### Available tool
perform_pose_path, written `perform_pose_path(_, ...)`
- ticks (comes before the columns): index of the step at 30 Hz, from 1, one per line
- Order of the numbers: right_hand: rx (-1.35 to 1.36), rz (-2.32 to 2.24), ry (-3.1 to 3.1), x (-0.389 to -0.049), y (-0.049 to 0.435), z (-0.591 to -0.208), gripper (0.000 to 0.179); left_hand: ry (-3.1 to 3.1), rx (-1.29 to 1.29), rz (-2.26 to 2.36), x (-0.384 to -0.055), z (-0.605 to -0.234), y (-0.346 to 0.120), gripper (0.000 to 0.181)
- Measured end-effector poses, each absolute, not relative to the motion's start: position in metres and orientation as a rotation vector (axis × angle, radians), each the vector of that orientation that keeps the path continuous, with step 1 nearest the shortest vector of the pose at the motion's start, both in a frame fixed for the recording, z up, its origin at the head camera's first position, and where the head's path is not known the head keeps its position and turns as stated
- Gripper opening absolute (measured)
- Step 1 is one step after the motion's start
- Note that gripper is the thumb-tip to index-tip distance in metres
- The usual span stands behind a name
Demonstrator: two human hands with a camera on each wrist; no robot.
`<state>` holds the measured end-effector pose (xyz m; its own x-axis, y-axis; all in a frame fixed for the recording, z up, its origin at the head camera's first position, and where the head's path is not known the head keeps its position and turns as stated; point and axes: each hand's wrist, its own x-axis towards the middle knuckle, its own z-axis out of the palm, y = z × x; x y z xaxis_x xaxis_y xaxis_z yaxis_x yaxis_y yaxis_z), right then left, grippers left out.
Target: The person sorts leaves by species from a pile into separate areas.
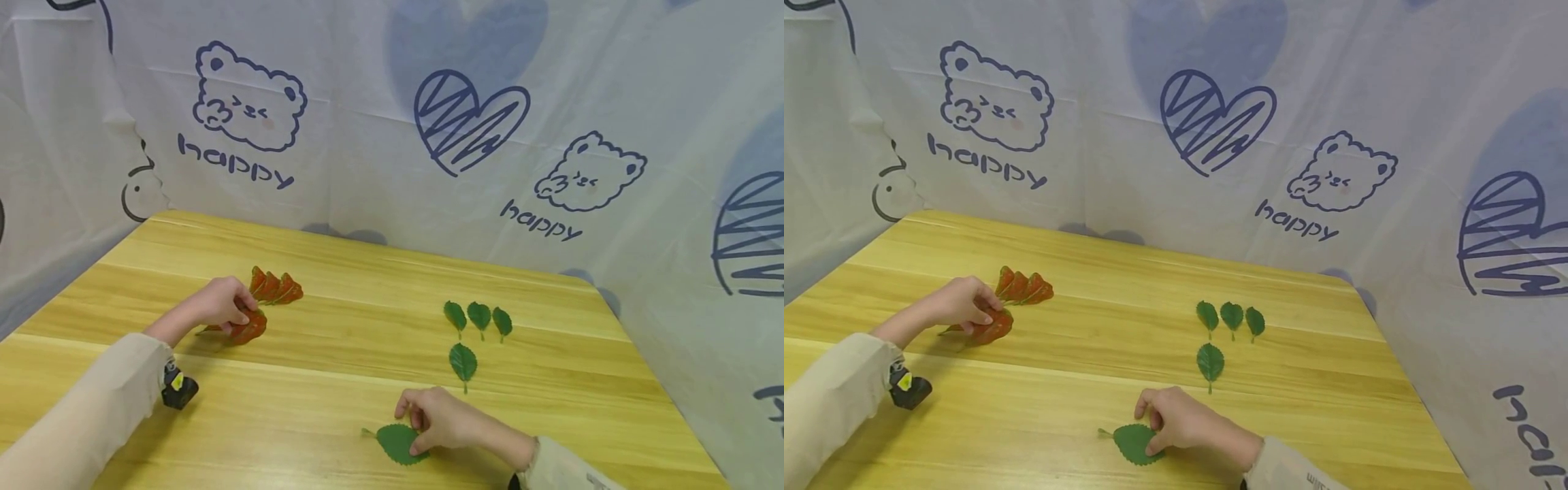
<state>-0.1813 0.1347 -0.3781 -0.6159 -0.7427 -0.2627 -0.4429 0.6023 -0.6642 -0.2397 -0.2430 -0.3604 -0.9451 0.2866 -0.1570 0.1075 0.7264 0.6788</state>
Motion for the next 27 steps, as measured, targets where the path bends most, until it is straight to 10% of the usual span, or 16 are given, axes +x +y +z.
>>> perform_pose_path(27, -1.152, -0.801, 2.177, -0.192, 0.093, -0.385, 0.016, 2.673, 0.306, 1.012, -0.242, -0.364, -0.244, 0.022)
